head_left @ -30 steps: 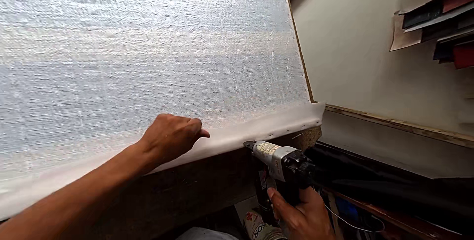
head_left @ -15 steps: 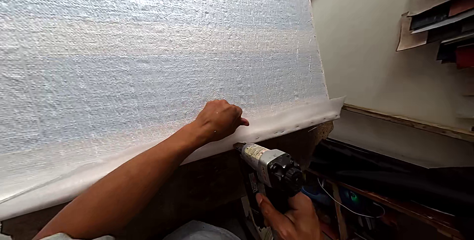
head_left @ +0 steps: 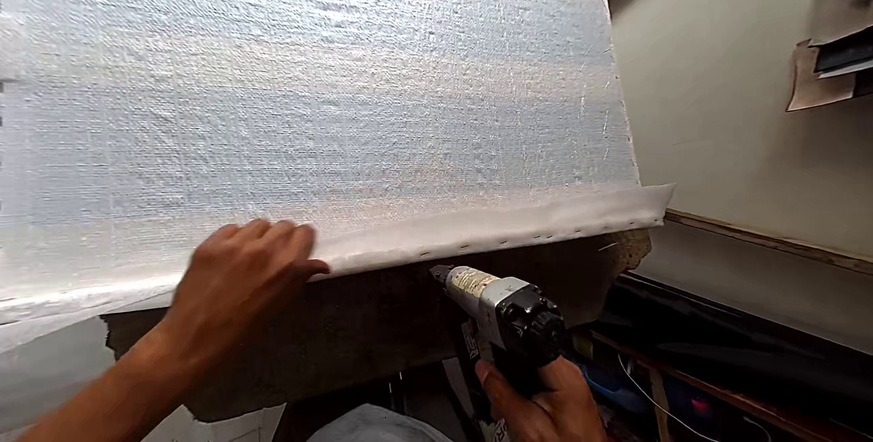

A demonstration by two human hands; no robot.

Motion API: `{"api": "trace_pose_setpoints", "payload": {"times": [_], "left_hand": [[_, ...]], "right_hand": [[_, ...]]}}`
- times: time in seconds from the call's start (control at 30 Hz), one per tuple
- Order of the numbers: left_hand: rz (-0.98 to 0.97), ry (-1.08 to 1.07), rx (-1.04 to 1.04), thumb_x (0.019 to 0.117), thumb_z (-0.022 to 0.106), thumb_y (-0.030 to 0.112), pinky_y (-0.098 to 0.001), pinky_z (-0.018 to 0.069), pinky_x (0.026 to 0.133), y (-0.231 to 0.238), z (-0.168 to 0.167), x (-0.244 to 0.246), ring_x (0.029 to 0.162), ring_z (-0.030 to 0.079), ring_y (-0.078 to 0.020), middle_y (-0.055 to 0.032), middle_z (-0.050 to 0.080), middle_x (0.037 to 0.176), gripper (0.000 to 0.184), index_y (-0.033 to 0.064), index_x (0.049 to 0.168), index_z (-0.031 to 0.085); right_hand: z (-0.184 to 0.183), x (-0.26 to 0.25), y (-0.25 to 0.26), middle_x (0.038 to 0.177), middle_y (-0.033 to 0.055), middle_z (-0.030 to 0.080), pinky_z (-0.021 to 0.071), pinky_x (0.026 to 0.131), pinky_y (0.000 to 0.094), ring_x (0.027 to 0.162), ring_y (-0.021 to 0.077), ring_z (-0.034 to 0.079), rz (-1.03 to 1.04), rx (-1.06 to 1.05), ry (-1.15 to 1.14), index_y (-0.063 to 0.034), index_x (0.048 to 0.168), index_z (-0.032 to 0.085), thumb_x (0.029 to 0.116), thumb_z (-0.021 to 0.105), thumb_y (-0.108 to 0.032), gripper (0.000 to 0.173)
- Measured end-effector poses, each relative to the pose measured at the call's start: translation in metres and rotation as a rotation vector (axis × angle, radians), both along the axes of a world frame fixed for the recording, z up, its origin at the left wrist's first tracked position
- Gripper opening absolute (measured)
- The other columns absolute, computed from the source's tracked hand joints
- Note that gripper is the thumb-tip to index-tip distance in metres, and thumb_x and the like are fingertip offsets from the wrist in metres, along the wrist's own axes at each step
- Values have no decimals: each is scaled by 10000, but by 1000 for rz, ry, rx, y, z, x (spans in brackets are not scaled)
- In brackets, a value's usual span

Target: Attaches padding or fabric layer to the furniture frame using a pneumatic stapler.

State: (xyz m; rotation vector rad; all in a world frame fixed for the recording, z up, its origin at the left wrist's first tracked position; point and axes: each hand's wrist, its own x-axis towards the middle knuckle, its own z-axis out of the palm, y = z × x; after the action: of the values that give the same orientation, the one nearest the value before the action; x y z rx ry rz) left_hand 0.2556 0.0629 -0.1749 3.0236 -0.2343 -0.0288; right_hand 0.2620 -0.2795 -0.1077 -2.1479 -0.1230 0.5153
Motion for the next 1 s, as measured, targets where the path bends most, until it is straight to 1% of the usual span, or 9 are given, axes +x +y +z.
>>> {"api": "trace_pose_setpoints", "payload": {"times": [0.07,0.13,0.23,0.33,0.57,0.7,0.8,0.93,1.0], "left_hand": [[69,-114,25,1041,487,370,-456,415,437,33,-10,-28,539,587,-331,-122,550,637,446,28,785,613],[59,-239,-35,1073,429,396,-449,384,392,59,-19,-32,472,566,-319,-128,535,586,530,17,741,589],[-29,-223,-129,1059,430,418,-429,390,388,80,-35,-9,445,559,-275,-88,519,544,545,44,693,583],[-72,-157,-204,1053,417,465,-391,380,396,92,-56,3,433,536,-209,-26,484,513,556,100,661,567],[-86,-183,-378,1044,449,487,-369,364,408,102,-74,9,427,513,-178,-9,466,488,570,118,622,554],[-71,-145,-459,1047,467,485,-388,387,427,102,-74,8,442,530,-205,-26,472,489,570,109,626,553],[-81,-135,-497,1048,462,485,-398,395,436,102,-76,10,454,542,-224,-42,475,494,577,103,624,543],[-104,-195,-501,1050,469,481,-393,381,426,101,-76,9,451,539,-228,-51,476,502,571,93,640,548],[-132,-265,-488,1035,526,442,-384,395,423,104,-68,-1,468,557,-230,-58,508,537,502,76,698,598]], "right_hand": [[-12,6,3,794,-5,707,597,474,307,545,110,653,-2,11,-35,-59,1103,661,869,728,-156,262],[-18,9,14,812,-22,710,582,460,293,537,102,643,-6,38,-25,-93,1123,667,867,717,-186,277],[-26,6,34,854,-36,721,577,462,296,541,108,642,-16,27,17,-139,1155,672,869,698,-201,294],[-21,-4,48,884,-20,737,573,452,300,534,106,641,-36,23,-15,-109,1136,670,870,709,-178,277],[-19,-44,117,896,-12,743,575,449,300,533,108,644,-91,-7,-7,-97,1134,672,872,710,-183,279],[-13,-70,156,794,-1,709,584,456,321,525,129,645,-121,-46,-1,-84,1125,662,869,724,-178,280],[-10,-83,184,871,3,735,580,450,313,532,121,643,-119,-56,-8,-76,1144,659,864,717,-157,297],[-11,-99,215,832,-13,720,593,460,319,540,122,655,-90,-60,-12,-94,1139,657,869,718,-163,285],[-11,-106,223,859,-28,728,583,457,308,540,109,649,-72,-58,15,-118,1136,655,868,708,-165,277]]}}
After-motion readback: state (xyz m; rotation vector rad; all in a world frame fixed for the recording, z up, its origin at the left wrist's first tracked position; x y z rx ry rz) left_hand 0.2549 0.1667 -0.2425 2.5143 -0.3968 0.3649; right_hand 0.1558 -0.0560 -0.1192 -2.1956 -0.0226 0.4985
